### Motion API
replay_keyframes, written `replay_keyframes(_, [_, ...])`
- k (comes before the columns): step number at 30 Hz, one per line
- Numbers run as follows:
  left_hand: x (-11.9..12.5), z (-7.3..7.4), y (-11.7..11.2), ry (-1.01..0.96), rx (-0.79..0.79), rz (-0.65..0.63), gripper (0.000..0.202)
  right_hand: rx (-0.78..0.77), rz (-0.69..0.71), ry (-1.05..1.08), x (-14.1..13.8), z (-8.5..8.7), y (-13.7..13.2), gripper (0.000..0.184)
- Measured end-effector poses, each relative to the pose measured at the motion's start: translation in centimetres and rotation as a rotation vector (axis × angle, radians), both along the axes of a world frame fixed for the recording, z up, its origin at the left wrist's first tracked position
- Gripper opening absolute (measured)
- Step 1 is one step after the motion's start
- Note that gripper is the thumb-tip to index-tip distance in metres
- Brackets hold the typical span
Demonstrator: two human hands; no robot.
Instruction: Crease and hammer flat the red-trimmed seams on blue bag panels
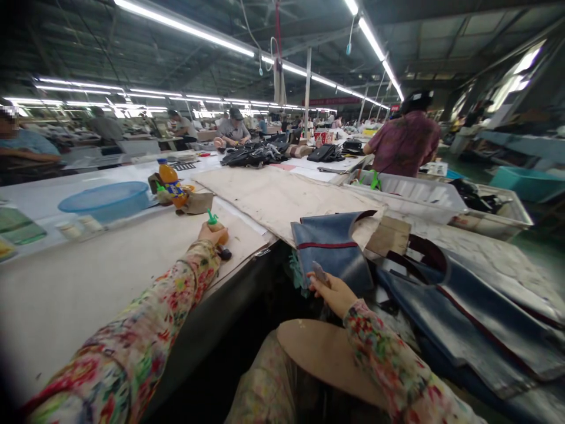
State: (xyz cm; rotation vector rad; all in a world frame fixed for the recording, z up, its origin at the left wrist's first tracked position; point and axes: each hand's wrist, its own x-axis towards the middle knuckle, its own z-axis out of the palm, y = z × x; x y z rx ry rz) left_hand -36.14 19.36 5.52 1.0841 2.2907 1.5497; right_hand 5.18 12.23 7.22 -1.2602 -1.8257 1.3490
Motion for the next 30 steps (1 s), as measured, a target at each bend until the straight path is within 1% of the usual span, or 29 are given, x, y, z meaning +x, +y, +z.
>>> replay_keyframes(2, [0.1,0.2,-0.3,-0.008,-0.015,-0.005,0.052,-0.098,-0.014,0.065,0.2,0.0,-0.2,0.055])
replay_keyframes(4, [0.5,0.5,-0.8,-0.009,-0.003,-0.011,0.051,-0.161,-0.021,0.082,0.6,-0.5,-0.6,0.057])
replay_keyframes(8, [1.8,1.6,-1.5,-0.018,0.071,-0.053,0.052,-0.201,-0.034,0.082,1.7,-1.5,-1.5,0.057])
replay_keyframes(10, [2.7,2.6,-1.6,-0.023,0.118,-0.083,0.051,-0.206,-0.059,0.084,2.0,-1.6,-2.1,0.058])
replay_keyframes(13, [4.8,4.9,-1.6,-0.024,0.180,-0.145,0.050,-0.205,-0.120,0.098,2.3,-1.3,-2.7,0.064])
replay_keyframes(15, [7.0,6.3,-2.2,-0.070,0.229,-0.280,0.049,-0.224,-0.144,0.122,2.4,-1.1,-2.9,0.069])
replay_keyframes(17, [9.8,7.3,-3.5,-0.181,0.277,-0.491,0.048,-0.241,-0.184,0.170,2.5,-1.3,-3.0,0.070])
replay_keyframes(18, [11.4,7.5,-4.5,-0.256,0.281,-0.598,0.049,-0.247,-0.212,0.189,2.5,-1.4,-3.0,0.069])
replay_keyframes(19, [13.0,7.5,-5.6,-0.341,0.266,-0.694,0.050,-0.245,-0.243,0.199,2.4,-1.6,-2.9,0.067])
replay_keyframes(21, [16.1,7.0,-8.4,-0.523,0.147,-0.861,0.051,-0.209,-0.288,0.210,2.1,-1.8,-2.9,0.060])
replay_keyframes(23, [18.8,6.0,-11.2,-0.664,0.008,-0.996,0.051,-0.125,-0.292,0.249,1.2,-1.7,-2.9,0.055])
replay_keyframes(25, [20.9,5.0,-13.4,-0.778,-0.096,-1.131,0.050,-0.011,-0.252,0.316,0.1,-1.4,-3.1,0.051])
replay_keyframes(26, [21.7,4.5,-14.2,-0.824,-0.125,-1.197,0.049,0.029,-0.213,0.342,-0.5,-1.2,-3.3,0.049])
replay_keyframes(28, [22.8,3.8,-15.1,-0.875,-0.129,-1.306,0.051,0.073,-0.126,0.360,-1.5,-1.0,-3.5,0.043])
replay_keyframes(30, [23.2,3.5,-15.3,-0.874,-0.117,-1.358,0.053,0.095,-0.067,0.357,-2.2,-0.8,-3.7,0.039])
